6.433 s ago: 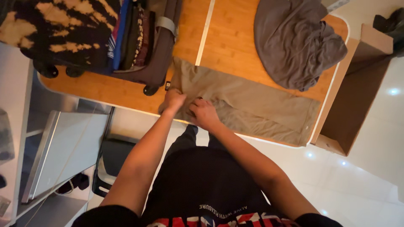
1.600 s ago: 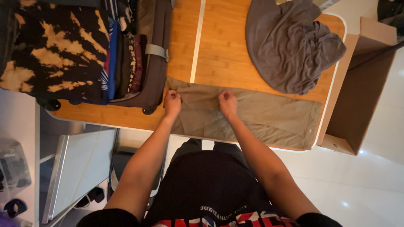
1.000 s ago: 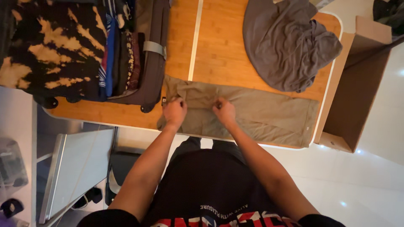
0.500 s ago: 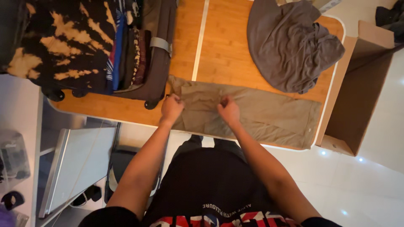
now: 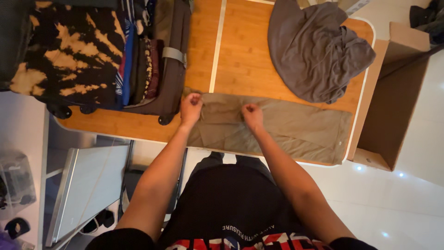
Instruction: The person folds a shirt on a wooden table, smoothing out the fabric and folding the sleeves and sides towards the center.
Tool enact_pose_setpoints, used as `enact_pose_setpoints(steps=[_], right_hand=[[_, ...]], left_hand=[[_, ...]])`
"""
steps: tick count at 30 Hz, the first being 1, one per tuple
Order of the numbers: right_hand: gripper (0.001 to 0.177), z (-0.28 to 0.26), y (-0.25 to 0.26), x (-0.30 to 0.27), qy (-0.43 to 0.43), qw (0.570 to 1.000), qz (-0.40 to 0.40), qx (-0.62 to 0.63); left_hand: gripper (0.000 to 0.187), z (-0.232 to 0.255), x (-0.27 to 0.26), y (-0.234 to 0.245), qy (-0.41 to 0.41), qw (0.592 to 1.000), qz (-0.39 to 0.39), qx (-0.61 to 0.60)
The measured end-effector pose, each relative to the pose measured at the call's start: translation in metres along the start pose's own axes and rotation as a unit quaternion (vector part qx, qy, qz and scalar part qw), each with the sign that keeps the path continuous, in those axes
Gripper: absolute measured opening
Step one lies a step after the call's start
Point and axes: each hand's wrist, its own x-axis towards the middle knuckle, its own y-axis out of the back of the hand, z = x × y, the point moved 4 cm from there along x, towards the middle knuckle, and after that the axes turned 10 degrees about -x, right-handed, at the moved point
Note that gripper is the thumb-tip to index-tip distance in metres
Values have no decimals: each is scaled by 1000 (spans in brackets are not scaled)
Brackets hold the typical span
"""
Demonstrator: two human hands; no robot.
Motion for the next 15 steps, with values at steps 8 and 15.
enact_pose_setpoints(steps=[8, 15], right_hand=[[29, 9, 16, -2, -3, 997, 56, -55], [19, 50, 68, -35, -40, 996, 81, 12]], left_hand=[[29, 40, -30, -7, -43, 990, 35, 131], [15, 4, -47, -65, -13, 993, -104, -47]])
